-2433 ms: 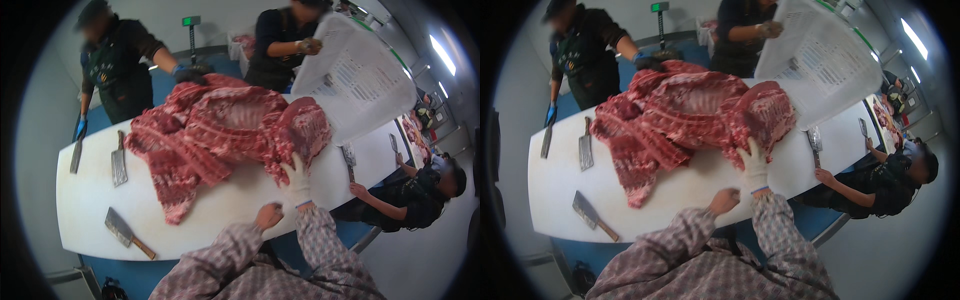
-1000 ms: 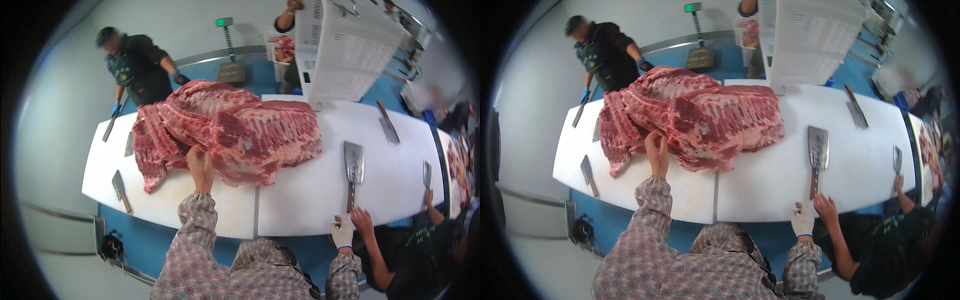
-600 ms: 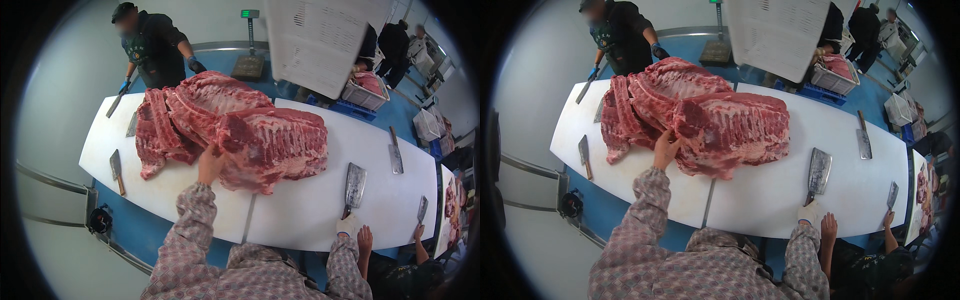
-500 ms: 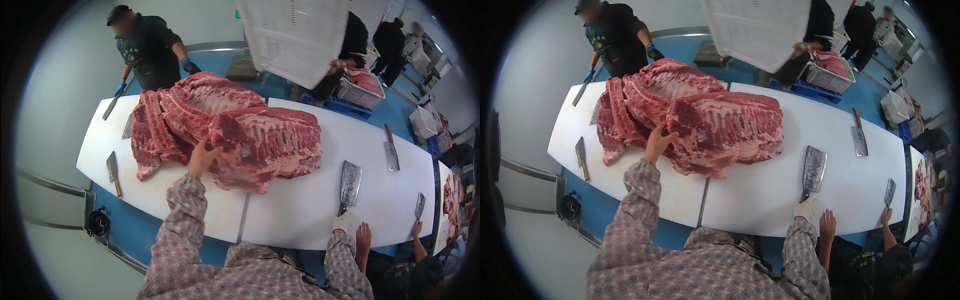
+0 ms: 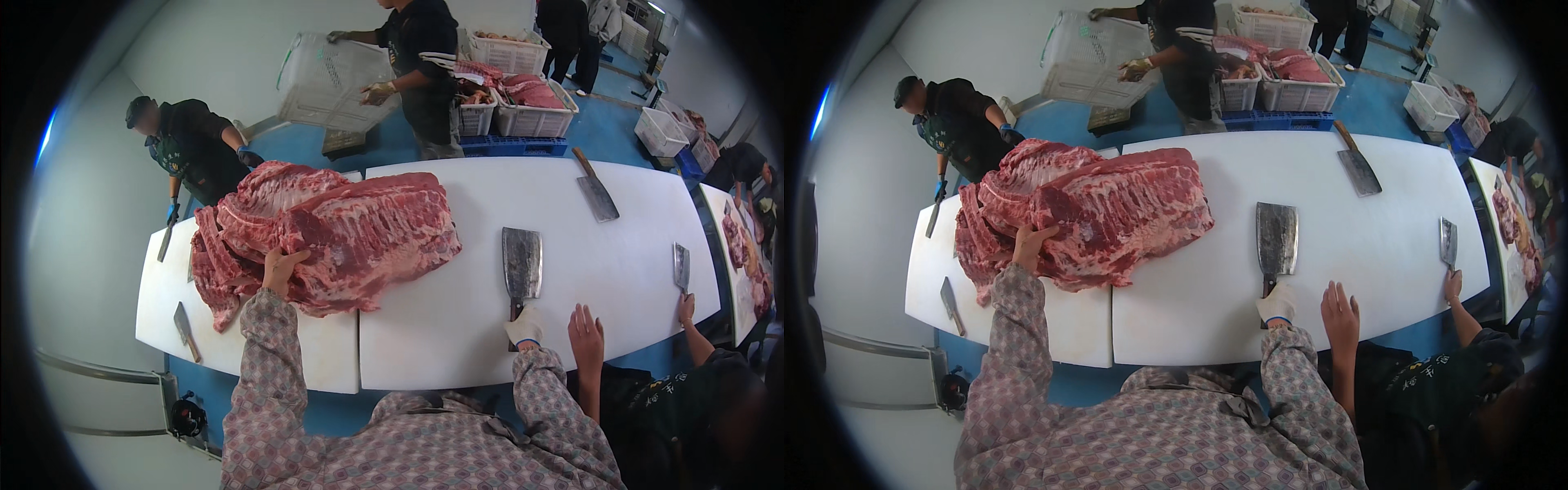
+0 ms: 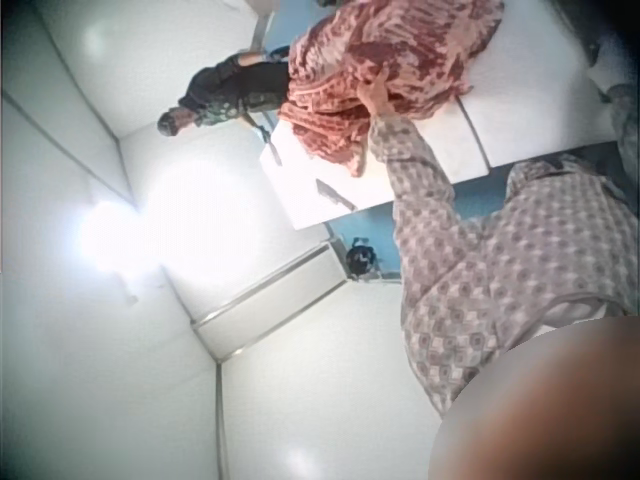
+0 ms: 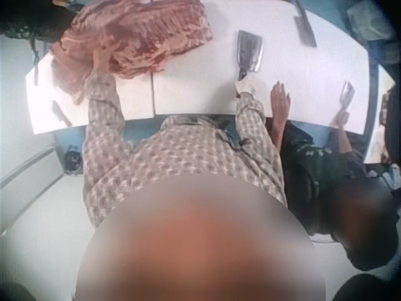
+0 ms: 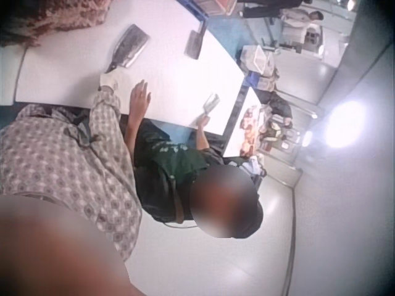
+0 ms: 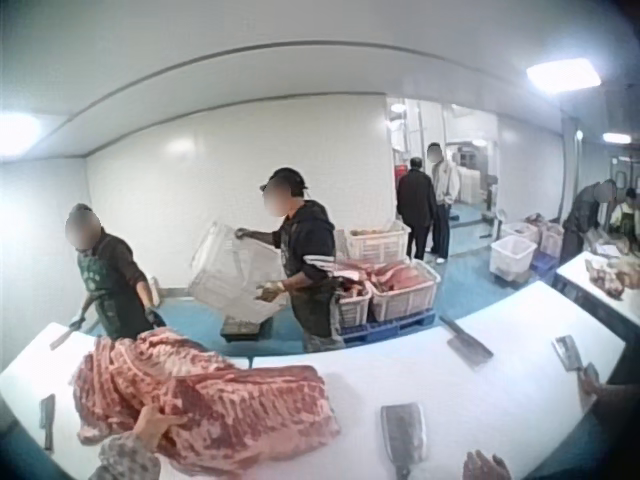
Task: The person empties a crate of raw meat onto a white cutting table, then uses a cleaver to cut a large piece of pork ribs into smaller sections. The person repeatedly positions the meat and chops through the bones, separating the ribs into individual portions.
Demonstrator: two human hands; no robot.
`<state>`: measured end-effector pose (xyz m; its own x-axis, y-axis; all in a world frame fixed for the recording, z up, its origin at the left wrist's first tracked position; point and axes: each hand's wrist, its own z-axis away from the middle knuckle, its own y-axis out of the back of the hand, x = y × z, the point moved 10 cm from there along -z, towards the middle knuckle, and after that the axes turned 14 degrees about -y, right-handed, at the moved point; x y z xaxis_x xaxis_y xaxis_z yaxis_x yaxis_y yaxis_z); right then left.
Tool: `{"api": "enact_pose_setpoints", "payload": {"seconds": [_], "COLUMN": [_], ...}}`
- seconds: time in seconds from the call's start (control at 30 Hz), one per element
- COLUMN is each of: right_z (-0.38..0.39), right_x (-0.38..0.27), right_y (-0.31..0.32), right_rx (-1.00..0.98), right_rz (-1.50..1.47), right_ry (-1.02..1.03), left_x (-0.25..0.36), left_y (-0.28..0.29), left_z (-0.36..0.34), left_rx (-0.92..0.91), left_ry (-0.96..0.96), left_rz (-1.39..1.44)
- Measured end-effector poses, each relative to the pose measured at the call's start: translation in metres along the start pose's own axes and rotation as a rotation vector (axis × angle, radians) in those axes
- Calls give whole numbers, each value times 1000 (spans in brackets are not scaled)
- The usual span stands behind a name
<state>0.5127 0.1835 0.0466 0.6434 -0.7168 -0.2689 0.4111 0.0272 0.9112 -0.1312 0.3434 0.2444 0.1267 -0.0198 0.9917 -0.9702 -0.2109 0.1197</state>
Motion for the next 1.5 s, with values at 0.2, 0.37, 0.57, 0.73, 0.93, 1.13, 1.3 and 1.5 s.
{"api": "enact_pose_setpoints", "payload": {"seconds": [0.2, 0.37, 0.57, 0.73, 0.93, 1.13, 1.3, 1.5], "right_z": [0, 3, -5, 13, 69, 121, 149, 163], "right_x": [-3, -7, 9, 45, 110, 154, 167, 174], "right_y": [1, 7, 5, -5, -4, 1, -20, -28], "right_rx": [-75, -163, -256, -268, -258, -256, -326, -281], "right_rz": [-30, -161, -220, -349, -320, -201, -251, -270], "right_ry": [17, 31, -23, 16, -4, -106, -141, -200], "left_x": [8, 47, 85, 108, 104, 19, -30, -88], "left_y": [-35, -97, -200, -271, -328, -399, -421, -398], "left_z": [35, 102, 189, 241, 280, 328, 350, 314], "left_rx": [69, 147, 31, -77, -463, -1138, -947, -1038], "left_ry": [79, -115, -370, -720, -933, -990, -1046, -694], "left_rz": [8, -272, -631, -697, -775, -824, -775, -801]}}
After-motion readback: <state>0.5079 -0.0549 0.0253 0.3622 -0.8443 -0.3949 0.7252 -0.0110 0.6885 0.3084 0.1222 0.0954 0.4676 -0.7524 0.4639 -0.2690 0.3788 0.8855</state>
